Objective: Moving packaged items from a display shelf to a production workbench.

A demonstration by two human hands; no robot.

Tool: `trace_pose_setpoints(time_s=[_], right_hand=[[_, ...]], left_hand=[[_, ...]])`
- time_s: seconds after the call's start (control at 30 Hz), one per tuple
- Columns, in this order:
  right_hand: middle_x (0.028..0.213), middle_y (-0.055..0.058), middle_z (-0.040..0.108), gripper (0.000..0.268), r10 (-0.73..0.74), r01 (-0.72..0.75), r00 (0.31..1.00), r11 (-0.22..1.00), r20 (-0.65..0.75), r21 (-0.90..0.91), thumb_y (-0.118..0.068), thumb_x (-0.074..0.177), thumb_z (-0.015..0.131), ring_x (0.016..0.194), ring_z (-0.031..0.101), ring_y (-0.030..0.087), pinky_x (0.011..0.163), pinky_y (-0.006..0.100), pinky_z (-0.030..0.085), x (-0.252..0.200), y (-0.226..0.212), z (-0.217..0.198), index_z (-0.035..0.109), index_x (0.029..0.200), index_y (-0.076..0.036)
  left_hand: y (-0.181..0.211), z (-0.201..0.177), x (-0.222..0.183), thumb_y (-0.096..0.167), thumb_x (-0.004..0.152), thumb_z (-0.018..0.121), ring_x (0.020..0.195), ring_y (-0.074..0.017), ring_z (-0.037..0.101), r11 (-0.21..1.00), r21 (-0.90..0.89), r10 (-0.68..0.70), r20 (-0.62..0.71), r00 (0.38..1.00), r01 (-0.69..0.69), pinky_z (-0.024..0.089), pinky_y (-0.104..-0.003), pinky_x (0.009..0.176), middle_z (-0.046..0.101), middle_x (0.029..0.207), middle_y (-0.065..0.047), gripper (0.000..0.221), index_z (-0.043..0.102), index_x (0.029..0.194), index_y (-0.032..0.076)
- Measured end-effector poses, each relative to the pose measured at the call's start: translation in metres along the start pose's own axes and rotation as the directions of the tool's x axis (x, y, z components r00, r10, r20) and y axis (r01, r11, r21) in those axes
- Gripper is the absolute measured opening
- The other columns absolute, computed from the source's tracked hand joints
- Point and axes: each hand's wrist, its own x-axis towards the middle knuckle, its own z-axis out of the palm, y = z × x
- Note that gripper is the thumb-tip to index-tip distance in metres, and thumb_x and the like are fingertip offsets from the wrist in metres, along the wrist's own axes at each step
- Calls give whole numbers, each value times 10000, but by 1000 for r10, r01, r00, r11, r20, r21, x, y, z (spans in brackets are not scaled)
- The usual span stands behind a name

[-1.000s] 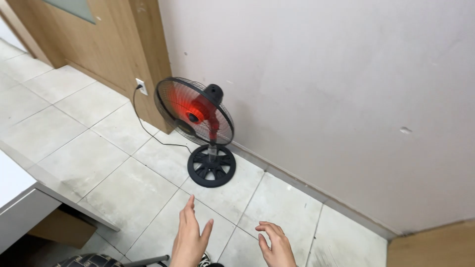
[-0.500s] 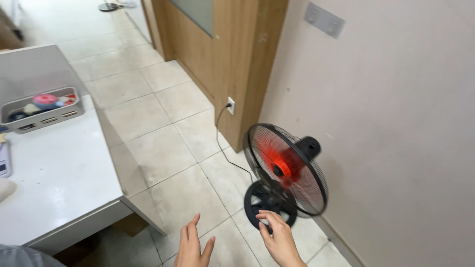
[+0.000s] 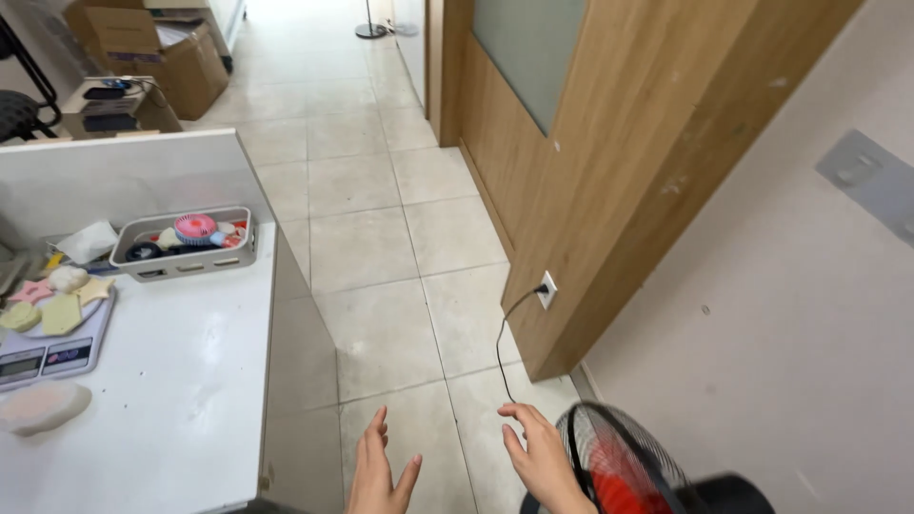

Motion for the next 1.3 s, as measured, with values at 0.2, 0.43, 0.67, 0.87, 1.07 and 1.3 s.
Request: trace_pose_setpoints(time_s=[0.2,0.43,0.67,0.87,1.07,1.3], right_hand=[[1151,66,735,256,125,-119,985,991,121,-60,-165,910,639,932,700,299,822,360,545,129,11,10,669,1156,-99],[1113,46,744,217,76,-79,983,997,169,14,-172,916,651,1060,686,211,794,355,565,263,45,59,686,1120,-107],[1105,27,724,227,71,-66,988,997,136,-37,-179,909,655,1002,685,198,754,338,570,440,9,103,695,1126,-123],[1155,12,699,230,51,-51,988,999,148,-5,-185,925,644,1032,682,187,776,330,581,584,-27,135,687,1142,-122],[1191,-11,695,292,146,-146,975,989,168,-16,-211,921,642,1069,679,180,811,346,585,708,-21,157,685,1203,-152],[1193,18,703,239,150,-149,960,989,237,-22,-206,949,614,1118,673,183,861,350,571,902,-9,184,667,1167,-123]], left_hand=[[-1,-4,100,206,905,695,1432,-352,403,986,-137,-102,-72,992,91,370,-473,1179,330,1497,-255,925,129,1625,76],[-47,-23,234,253,855,759,1363,-339,508,998,37,55,-177,983,-50,423,-438,1124,537,1404,-186,673,494,1448,74],[-44,-87,418,259,862,740,1379,-327,503,996,24,84,-130,988,-81,425,-430,1134,539,1415,-175,668,488,1452,74],[-13,-161,553,270,919,709,1439,-325,422,998,49,-41,-82,996,46,381,-432,1175,438,1481,-186,734,366,1534,62],[-58,-158,690,206,905,726,1462,-357,373,999,-42,-10,-79,997,6,331,-461,1203,398,1490,-254,808,277,1542,-7],[-71,-166,870,171,897,718,1451,-359,406,997,-75,6,-141,990,-17,347,-470,1198,422,1489,-255,765,316,1519,-20]])
